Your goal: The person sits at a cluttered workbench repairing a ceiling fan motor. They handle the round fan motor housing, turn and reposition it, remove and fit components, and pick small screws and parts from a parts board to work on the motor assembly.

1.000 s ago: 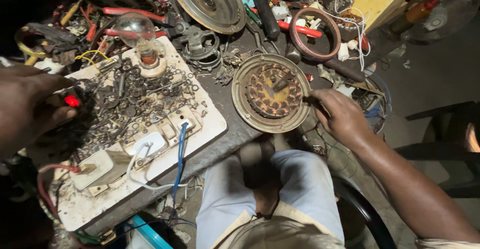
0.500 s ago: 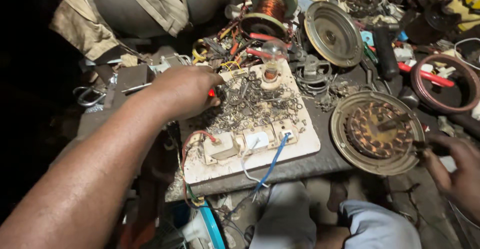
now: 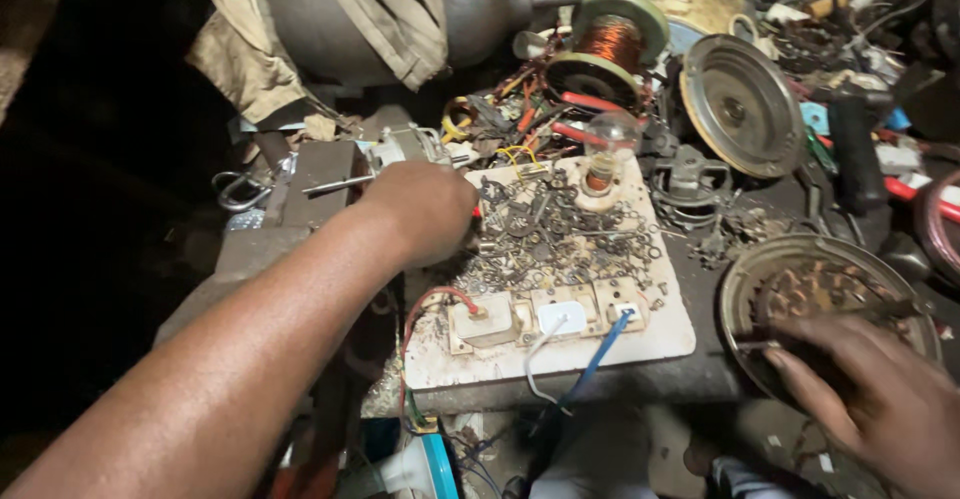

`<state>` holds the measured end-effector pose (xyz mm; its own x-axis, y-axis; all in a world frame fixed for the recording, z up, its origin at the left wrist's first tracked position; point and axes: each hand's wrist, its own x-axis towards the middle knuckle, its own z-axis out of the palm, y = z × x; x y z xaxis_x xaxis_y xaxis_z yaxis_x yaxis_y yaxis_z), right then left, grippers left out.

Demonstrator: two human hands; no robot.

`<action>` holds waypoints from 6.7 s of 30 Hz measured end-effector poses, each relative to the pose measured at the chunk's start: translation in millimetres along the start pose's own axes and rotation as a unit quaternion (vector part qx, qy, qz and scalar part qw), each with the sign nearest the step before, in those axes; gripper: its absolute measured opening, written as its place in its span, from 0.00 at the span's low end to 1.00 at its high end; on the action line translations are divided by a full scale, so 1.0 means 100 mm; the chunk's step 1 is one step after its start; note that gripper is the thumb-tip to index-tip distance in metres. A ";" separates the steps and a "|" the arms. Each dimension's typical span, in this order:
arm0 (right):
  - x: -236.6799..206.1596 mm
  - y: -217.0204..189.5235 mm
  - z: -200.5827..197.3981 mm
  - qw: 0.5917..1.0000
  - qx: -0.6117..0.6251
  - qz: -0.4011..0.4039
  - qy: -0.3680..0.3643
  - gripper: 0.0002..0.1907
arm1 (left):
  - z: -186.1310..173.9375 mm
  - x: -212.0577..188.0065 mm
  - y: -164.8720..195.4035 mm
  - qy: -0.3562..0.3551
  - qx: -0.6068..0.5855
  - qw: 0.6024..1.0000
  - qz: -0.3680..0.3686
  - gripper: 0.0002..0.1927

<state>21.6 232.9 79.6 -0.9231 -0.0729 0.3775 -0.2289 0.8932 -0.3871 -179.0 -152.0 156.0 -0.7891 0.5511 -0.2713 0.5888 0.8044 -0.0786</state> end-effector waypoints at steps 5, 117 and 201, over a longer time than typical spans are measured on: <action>0.67 -0.38 0.11 0.997 0.004 -0.011 -0.072 0.17 | -0.02 0.01 0.12 0.021 -0.150 0.982 0.112 0.19; 1.76 -1.18 1.16 0.938 0.061 -0.256 -0.227 0.14 | 1.39 0.30 2.62 0.506 -0.247 0.793 0.233 0.18; -0.67 0.99 -0.70 0.995 -0.093 -0.006 -0.020 0.10 | 1.06 0.14 2.74 0.436 -0.159 0.859 0.218 0.21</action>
<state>82.6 356.7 74.6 -0.9335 -0.0977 0.3451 -0.1817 0.9584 -0.2200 -10.8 52.6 29.3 -0.4188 0.6607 0.6230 0.8933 0.4232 0.1516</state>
